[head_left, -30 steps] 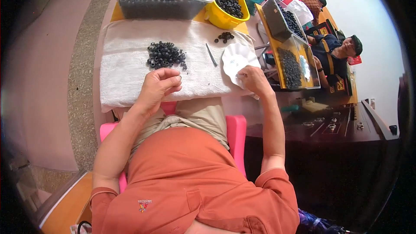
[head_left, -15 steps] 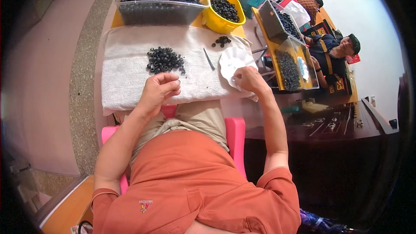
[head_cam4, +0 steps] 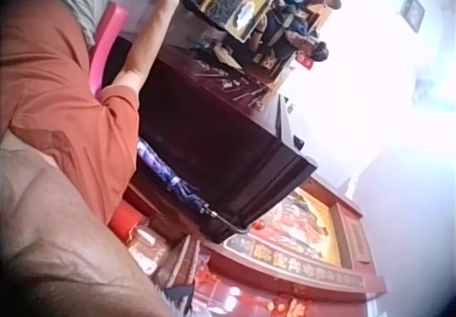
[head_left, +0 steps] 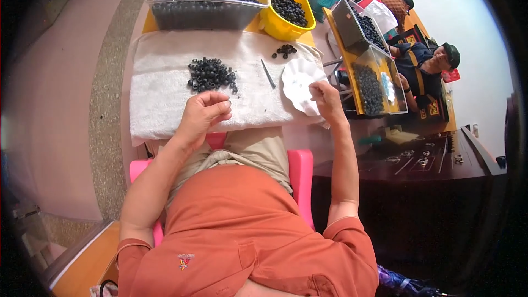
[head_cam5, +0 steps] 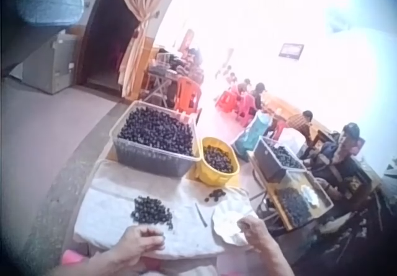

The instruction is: Sorting small black berries or seeds by hand and using tweezers, placing them into different containers.

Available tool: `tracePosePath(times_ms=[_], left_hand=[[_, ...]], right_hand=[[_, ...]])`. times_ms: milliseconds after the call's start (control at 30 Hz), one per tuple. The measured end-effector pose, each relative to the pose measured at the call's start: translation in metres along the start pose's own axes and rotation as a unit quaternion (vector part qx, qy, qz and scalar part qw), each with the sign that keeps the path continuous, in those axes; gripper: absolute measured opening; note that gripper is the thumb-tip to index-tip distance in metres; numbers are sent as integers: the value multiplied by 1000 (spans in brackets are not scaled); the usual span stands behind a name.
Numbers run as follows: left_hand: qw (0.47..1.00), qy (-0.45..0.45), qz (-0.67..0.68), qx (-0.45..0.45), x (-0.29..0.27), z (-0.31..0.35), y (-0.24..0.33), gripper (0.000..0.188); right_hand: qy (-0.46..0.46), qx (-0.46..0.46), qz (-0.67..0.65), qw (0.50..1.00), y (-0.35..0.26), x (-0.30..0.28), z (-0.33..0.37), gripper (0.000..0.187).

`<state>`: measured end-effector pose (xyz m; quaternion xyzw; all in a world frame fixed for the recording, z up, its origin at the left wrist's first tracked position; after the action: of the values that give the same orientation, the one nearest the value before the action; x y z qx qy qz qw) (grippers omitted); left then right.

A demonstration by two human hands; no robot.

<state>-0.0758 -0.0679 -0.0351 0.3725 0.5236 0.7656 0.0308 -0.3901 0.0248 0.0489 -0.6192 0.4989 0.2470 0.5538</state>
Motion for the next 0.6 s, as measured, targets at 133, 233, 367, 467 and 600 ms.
tracePosePath(times_ms=[133,233,367,467,600], left_hand=[[1000,4,4,-5,-2,1,1,13],[1000,-4,-4,-5,-1,1,1,13],[1000,-18,-8,4,2,1,0,14],[999,-34,-16,6,5,4,0,15],[995,-96,-7,-20,22,11,-2,17]], right_hand=[[-6,140,-186,972,6,0,0,12],[11,119,-230,966,1,-2,1,16],[1,133,-342,930,-11,11,6,11],[-69,142,-414,897,-44,37,14,8],[-133,99,-461,872,-105,76,30,4]])
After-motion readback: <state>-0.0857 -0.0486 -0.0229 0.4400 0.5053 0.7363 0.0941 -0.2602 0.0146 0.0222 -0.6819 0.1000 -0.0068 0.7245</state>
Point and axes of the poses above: each hand's wrist, its own z-axis away from the middle knuckle, its own x-axis out of the palm, y = z × x, the point moved 8 cm from there along -z, towards the middle knuckle, and after that the axes turned 7 degrees about x, right-handed, at the moved point
